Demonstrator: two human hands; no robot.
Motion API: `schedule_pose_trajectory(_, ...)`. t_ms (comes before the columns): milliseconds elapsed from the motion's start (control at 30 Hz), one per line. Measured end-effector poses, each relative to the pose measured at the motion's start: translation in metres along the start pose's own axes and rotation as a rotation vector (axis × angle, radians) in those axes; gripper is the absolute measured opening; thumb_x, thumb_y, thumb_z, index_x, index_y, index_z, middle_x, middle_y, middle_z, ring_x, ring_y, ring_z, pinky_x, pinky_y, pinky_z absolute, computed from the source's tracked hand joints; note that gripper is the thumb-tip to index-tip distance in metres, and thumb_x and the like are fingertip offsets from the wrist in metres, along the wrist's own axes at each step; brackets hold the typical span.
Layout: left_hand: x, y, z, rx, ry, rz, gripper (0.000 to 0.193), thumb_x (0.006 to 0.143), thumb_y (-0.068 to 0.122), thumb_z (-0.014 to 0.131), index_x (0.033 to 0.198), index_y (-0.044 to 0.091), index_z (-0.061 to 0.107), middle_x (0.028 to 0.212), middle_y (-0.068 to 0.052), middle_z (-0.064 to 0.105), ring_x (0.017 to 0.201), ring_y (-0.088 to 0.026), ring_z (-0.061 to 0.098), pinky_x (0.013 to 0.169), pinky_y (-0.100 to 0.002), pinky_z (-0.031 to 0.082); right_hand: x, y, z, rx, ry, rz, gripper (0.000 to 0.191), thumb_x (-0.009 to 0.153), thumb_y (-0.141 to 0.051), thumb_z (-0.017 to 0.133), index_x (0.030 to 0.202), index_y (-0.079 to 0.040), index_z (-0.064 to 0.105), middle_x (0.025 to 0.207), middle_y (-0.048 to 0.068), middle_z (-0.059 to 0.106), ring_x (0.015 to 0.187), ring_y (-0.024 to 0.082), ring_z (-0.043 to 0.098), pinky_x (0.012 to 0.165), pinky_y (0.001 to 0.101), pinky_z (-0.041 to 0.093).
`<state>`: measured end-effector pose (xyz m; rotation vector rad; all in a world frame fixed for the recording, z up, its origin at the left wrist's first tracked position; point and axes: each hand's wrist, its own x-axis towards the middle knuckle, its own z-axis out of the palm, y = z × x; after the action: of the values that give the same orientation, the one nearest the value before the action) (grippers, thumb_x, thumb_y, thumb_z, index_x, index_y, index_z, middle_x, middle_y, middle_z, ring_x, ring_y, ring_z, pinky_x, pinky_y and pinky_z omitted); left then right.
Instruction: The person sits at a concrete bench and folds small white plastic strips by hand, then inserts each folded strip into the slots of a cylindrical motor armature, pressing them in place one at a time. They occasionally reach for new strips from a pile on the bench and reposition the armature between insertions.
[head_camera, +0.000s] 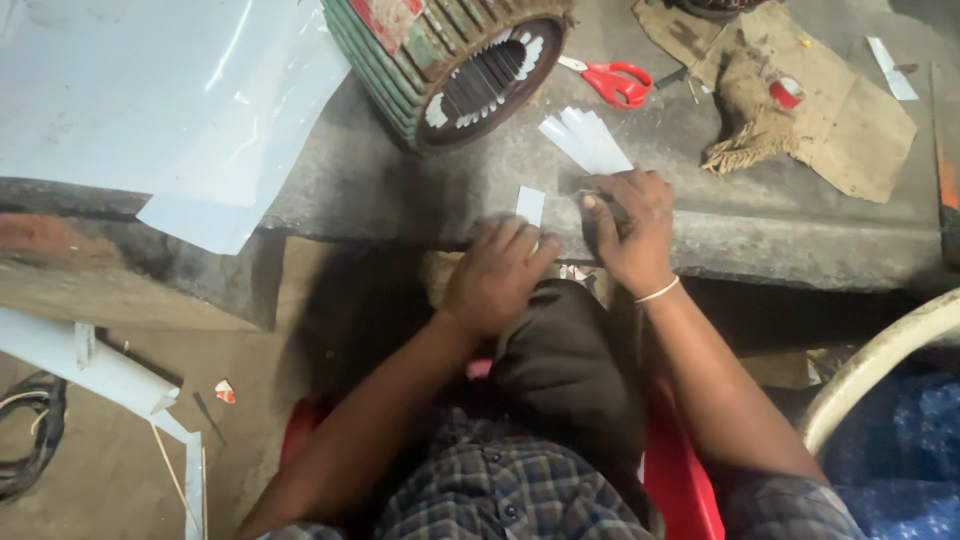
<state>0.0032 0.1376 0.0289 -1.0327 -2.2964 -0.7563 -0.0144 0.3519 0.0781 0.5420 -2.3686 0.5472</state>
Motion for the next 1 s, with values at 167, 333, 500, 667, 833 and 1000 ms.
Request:
schedule_pose_trajectory(167,-0.007,-0.036,-0.014,-0.03,0.237,0.062,0.022,0.1,0.007,0.053,0.119,0.006,0.064,0.118,-0.012,0.062,0.113,-0.035,0.061,0.098,-0.044,0.051,-0.008,0.006,0.011,-0.015,0.023,-0.028,0.018,0.092,-0.008,0.073,0.11,-0.011,0.073,0.104,0.01,0.066,0.103,0.033,0.058,0.092,0.0446,0.04)
schedule_pose_trajectory(333,-0.004,-0.04,-0.023,-0.113,-0.151,-0.154,0.022,0.097,0.01,0.055,0.116,0.009,0.066,0.112,-0.011,0.061,0.111,-0.032,0.061,0.096,-0.045,0.053,-0.008,0.004,0.013,-0.014,0.028,-0.018,0.017,0.092,-0.009,0.075,0.109,-0.01,0.072,0.104,0.011,0.065,0.102,0.033,0.057,0.091,0.0442,0.04)
schedule_pose_trajectory(500,0.001,-0.012,-0.016,0.029,0.097,0.053,0.035,0.088,0.022,0.067,0.12,0.009,0.067,0.123,-0.013,0.059,0.119,-0.036,0.053,0.105,-0.056,0.042,-0.008,-0.004,0.009,-0.012,0.034,-0.009,0.019,0.092,-0.009,0.074,0.11,-0.012,0.075,0.102,0.009,0.066,0.1,0.031,0.057,0.09,0.0439,0.04)
schedule_pose_trajectory(667,0.0,-0.005,-0.012,0.04,0.106,-0.017,0.036,0.088,0.029,0.07,0.119,0.01,0.069,0.13,-0.012,0.059,0.126,-0.037,0.051,0.112,-0.06,0.037,-0.006,-0.006,0.007,-0.002,0.04,-0.029,0.018,0.093,-0.009,0.075,0.11,-0.012,0.075,0.103,0.009,0.066,0.1,0.031,0.058,0.091,0.0438,0.041)
schedule_pose_trajectory(833,-0.001,-0.004,-0.009,0.022,0.01,-0.077,0.042,0.091,0.037,0.07,0.127,0.014,0.068,0.141,-0.013,0.055,0.135,-0.04,0.047,0.118,-0.059,0.032,-0.005,-0.005,0.008,0.006,0.049,-0.04,0.015,0.092,-0.011,0.076,0.107,-0.011,0.074,0.101,0.009,0.067,0.099,0.031,0.06,0.091,0.0432,0.042)
schedule_pose_trajectory(1000,0.009,0.005,0.004,0.189,-0.116,-0.12,0.055,0.084,0.038,0.069,0.135,0.016,0.064,0.14,-0.012,0.054,0.135,-0.037,0.043,0.114,-0.055,0.032,-0.001,-0.005,0.005,0.061,-0.029,-0.101,0.018,0.091,-0.011,0.076,0.109,-0.011,0.076,0.103,0.009,0.07,0.096,0.029,0.063,0.089,0.0428,0.044)
